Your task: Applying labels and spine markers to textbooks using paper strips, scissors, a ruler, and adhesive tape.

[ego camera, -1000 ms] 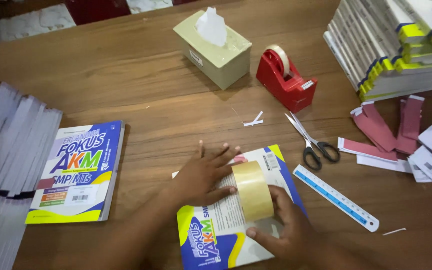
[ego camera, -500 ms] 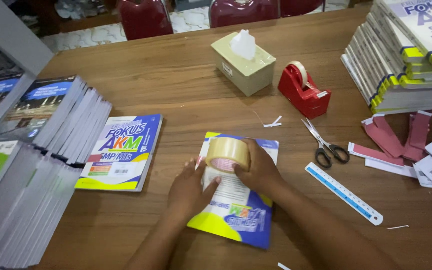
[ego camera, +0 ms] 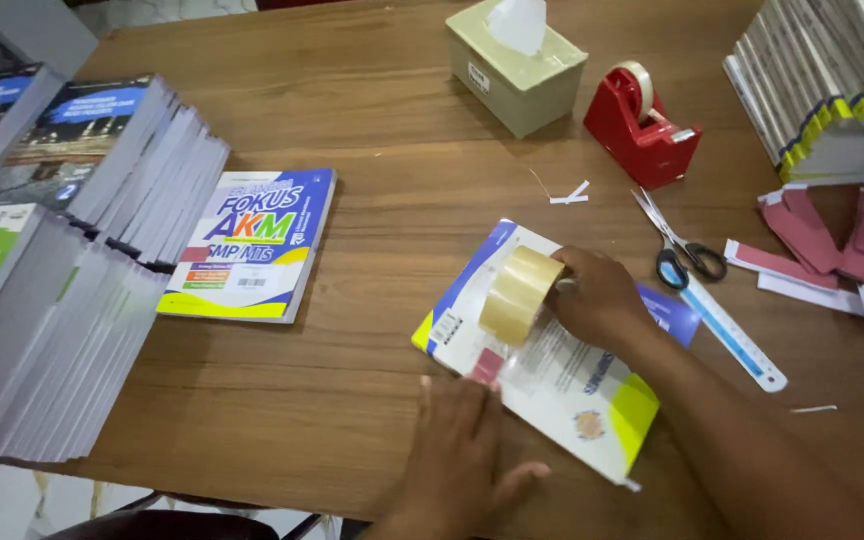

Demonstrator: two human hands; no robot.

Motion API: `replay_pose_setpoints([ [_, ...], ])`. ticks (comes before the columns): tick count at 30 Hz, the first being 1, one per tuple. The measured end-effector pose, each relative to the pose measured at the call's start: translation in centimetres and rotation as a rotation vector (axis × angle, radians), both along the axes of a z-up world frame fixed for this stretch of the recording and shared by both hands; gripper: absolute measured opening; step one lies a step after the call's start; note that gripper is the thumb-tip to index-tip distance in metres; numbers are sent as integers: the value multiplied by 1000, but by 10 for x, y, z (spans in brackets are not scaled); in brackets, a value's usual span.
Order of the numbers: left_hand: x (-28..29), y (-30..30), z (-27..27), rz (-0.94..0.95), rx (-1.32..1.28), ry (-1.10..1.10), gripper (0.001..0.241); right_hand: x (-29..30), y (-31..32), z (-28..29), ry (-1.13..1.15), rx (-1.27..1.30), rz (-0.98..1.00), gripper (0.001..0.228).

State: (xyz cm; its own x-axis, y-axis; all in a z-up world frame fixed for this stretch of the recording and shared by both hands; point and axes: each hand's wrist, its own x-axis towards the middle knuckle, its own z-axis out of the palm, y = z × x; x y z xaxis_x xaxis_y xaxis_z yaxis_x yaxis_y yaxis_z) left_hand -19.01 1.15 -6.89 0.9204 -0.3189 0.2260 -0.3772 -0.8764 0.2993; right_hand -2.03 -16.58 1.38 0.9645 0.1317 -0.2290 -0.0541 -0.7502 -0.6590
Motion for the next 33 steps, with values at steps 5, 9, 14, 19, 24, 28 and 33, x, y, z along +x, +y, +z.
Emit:
replay_pose_setpoints([
  [5, -10, -26, 15, -224, -133, -3, 92, -5, -21, -18, -63, 39, -4, 28],
  [9, 0, -23, 28, -317, -139, -56, 90, -6, -32, -41, -164, 71, 60, 26],
  [14, 18, -1, 29, -423, 9, 58, 94, -8, -31, -47, -221, 94, 97, 29],
  [19, 40, 13, 19, -407, -97, 141, 75, -9, -33, -55, -294, 171, 66, 28],
  [24, 55, 10, 24, -454, -124, -18, 58, -7, -33, -56, -316, 158, 87, 28],
  [28, 62, 9, 33, -495, -188, 11, 37, -8, -33, -55, -344, 156, 58, 32],
  [33, 65, 22, 34, -520, -223, 0, 31, -4, -35, -64, -391, 164, 105, 28],
])
